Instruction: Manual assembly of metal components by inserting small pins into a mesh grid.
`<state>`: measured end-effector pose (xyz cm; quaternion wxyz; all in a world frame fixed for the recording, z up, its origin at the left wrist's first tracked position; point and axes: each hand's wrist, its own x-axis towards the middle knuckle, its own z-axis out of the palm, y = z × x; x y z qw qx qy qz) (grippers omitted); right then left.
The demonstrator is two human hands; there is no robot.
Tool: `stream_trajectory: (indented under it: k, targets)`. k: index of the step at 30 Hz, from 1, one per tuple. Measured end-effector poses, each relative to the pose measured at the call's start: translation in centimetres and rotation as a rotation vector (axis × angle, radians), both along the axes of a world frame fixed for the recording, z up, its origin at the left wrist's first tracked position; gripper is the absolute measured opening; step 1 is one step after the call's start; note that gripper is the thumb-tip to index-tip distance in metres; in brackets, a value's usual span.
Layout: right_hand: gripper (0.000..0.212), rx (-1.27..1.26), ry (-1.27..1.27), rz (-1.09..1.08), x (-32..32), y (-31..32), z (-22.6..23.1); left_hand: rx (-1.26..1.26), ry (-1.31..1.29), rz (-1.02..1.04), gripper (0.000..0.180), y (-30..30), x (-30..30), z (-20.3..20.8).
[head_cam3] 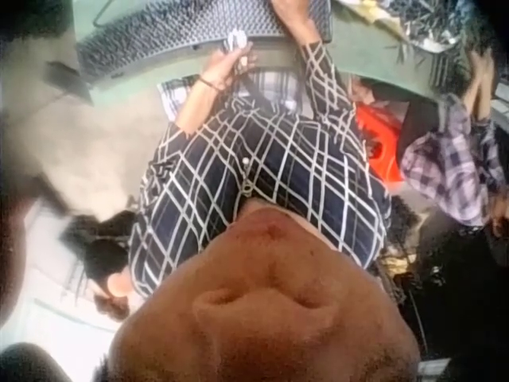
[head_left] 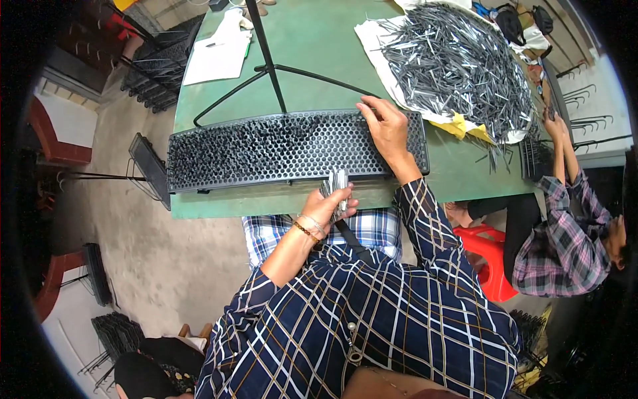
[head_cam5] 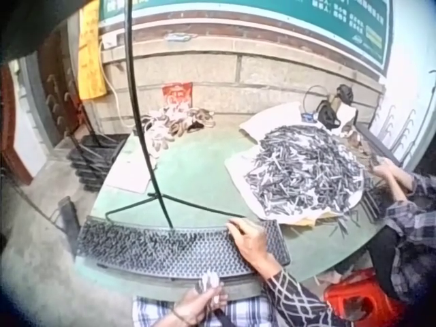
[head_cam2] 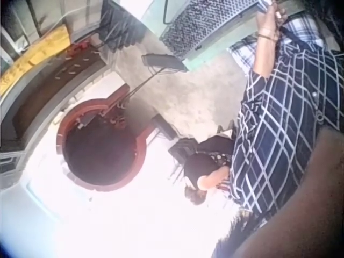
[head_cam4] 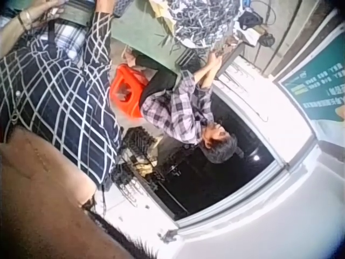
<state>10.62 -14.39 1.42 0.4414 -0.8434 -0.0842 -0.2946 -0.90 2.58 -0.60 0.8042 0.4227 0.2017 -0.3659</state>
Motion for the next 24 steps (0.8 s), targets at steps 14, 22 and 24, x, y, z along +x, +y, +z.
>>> stream_trajectory:
  k: [14,22,24]
  targets:
    - [0.021,-0.109,0.212,0.121,-2.3,0.1,1.1,-0.018,-0.052,0.037,0.021,0.2,0.4,0.3]
    - [0.02,0.332,0.889,0.494,-6.3,0.0,1.9,-0.058,-0.085,0.111,0.018,-0.4,0.4,0.5]
    - [0.021,0.406,0.908,0.478,-6.5,-0.1,1.9,-0.056,-0.084,0.113,0.017,-0.4,0.3,0.4]
